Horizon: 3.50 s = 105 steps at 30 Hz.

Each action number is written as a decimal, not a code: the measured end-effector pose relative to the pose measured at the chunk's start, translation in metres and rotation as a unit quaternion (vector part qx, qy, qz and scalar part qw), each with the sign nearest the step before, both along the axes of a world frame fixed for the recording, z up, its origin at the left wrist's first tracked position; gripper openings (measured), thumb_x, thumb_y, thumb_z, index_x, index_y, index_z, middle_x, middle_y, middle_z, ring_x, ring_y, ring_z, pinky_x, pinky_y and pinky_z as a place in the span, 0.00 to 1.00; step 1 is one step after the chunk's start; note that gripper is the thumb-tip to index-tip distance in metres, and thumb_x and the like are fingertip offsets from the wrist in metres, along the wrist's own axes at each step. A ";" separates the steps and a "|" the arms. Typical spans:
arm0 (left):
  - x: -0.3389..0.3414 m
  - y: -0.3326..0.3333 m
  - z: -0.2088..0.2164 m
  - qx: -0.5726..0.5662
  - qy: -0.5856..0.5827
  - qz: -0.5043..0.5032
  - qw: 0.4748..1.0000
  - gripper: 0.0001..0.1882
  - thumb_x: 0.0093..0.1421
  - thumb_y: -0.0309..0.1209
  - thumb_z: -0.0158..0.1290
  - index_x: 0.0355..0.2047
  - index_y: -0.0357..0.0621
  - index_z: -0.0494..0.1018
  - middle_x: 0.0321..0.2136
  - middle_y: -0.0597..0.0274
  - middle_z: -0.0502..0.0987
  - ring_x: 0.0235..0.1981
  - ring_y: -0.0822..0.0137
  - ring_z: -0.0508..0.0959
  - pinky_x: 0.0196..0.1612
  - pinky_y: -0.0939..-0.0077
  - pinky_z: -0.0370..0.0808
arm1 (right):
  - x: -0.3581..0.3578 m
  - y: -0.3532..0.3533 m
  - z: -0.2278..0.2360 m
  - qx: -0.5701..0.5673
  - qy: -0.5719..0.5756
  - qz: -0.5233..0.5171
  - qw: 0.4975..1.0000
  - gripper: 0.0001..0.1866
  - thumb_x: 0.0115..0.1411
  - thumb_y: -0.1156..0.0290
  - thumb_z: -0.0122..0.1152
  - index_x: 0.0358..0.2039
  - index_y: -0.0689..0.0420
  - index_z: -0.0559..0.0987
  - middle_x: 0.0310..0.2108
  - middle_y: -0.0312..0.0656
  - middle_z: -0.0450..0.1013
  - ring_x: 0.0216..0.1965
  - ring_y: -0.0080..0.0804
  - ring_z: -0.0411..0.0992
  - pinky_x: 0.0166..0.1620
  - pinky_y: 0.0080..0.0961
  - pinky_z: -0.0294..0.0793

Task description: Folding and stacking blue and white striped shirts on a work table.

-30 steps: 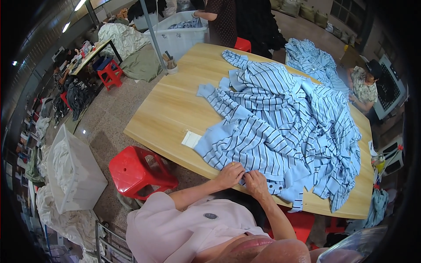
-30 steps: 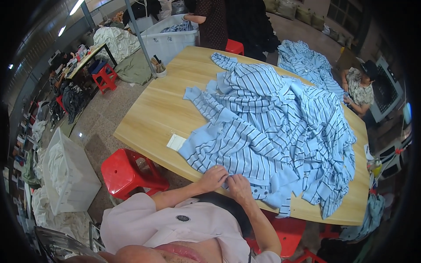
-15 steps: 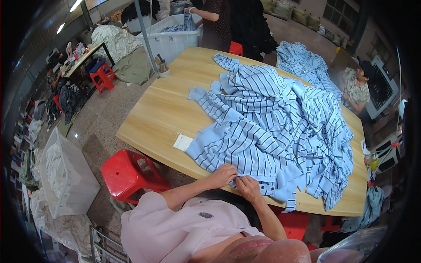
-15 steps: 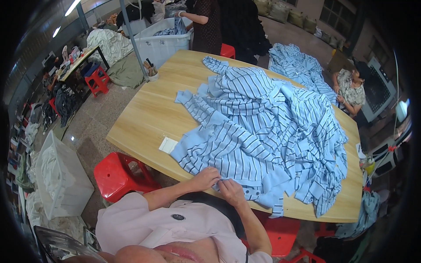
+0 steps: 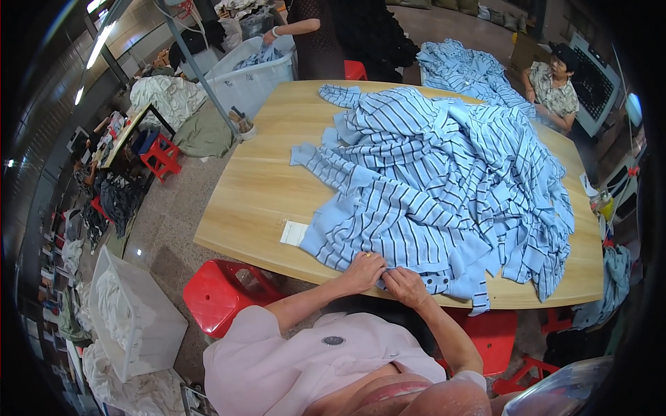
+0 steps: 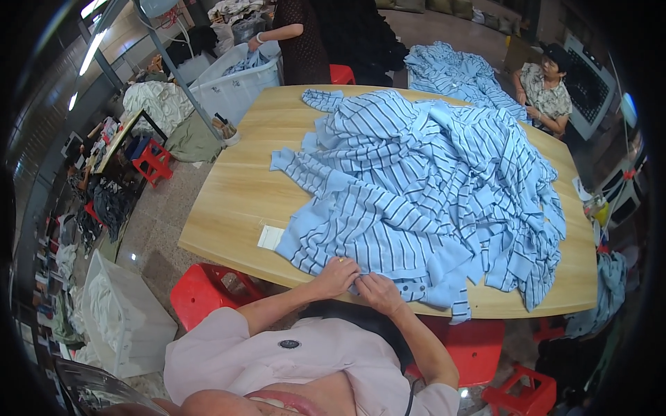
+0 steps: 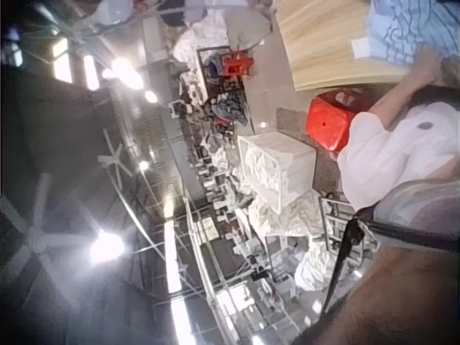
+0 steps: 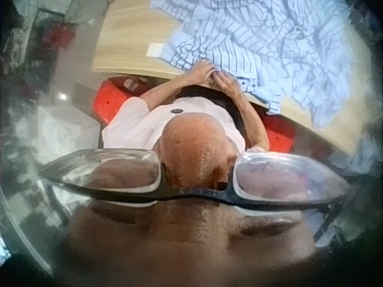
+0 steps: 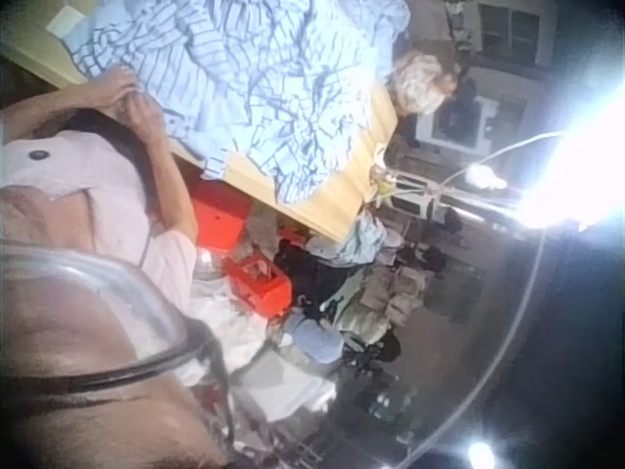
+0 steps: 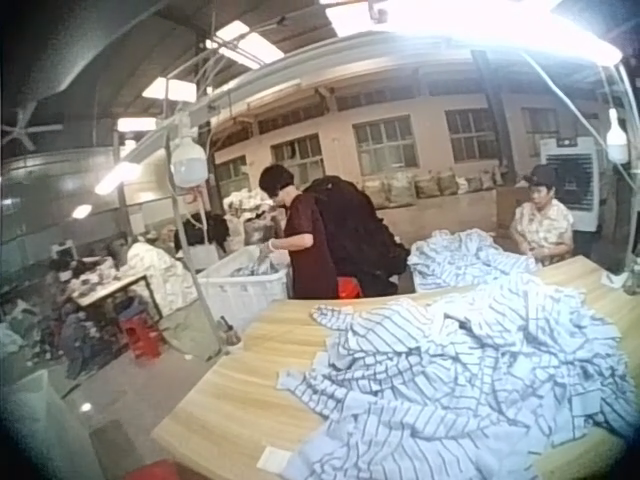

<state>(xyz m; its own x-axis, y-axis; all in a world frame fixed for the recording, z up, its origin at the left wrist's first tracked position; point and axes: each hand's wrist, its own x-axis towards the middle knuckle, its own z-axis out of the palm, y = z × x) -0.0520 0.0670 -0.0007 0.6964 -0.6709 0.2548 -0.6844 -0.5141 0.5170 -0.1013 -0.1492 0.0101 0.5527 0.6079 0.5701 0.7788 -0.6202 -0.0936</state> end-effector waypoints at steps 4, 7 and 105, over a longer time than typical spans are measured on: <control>0.002 0.003 0.000 -0.008 0.048 0.028 0.998 0.06 0.64 0.31 0.59 0.40 0.45 0.78 0.39 0.57 0.79 0.46 0.52 0.79 0.51 0.55 0.68 | 0.002 0.003 -0.006 0.036 0.030 -0.008 0.999 0.09 0.55 0.73 0.67 0.37 0.57 0.82 0.33 0.37 0.76 0.32 0.33 0.76 0.34 0.30 0.78; 0.002 0.003 0.002 0.015 0.069 0.035 0.997 0.06 0.63 0.30 0.59 0.40 0.46 0.78 0.39 0.57 0.80 0.46 0.53 0.80 0.51 0.56 0.68 | 0.000 0.003 -0.001 0.046 0.033 -0.015 0.998 0.09 0.54 0.73 0.67 0.37 0.56 0.81 0.33 0.37 0.75 0.33 0.33 0.76 0.34 0.31 0.79; -0.022 0.007 0.010 -0.081 -0.035 0.131 0.987 0.05 0.61 0.30 0.64 0.33 0.45 0.78 0.33 0.58 0.80 0.39 0.52 0.80 0.50 0.55 0.71 | 0.004 0.017 0.003 0.165 0.201 -0.160 0.952 0.06 0.52 0.73 0.75 0.30 0.56 0.86 0.28 0.43 0.79 0.35 0.45 0.78 0.46 0.43 0.71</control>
<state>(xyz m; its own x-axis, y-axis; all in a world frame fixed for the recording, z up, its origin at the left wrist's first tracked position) -0.0738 0.0739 0.0096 0.8179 -0.4166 0.3969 -0.5754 -0.5929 0.5634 -0.0968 -0.1319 0.0131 0.8938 0.1959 0.4034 0.4142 -0.7052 -0.5754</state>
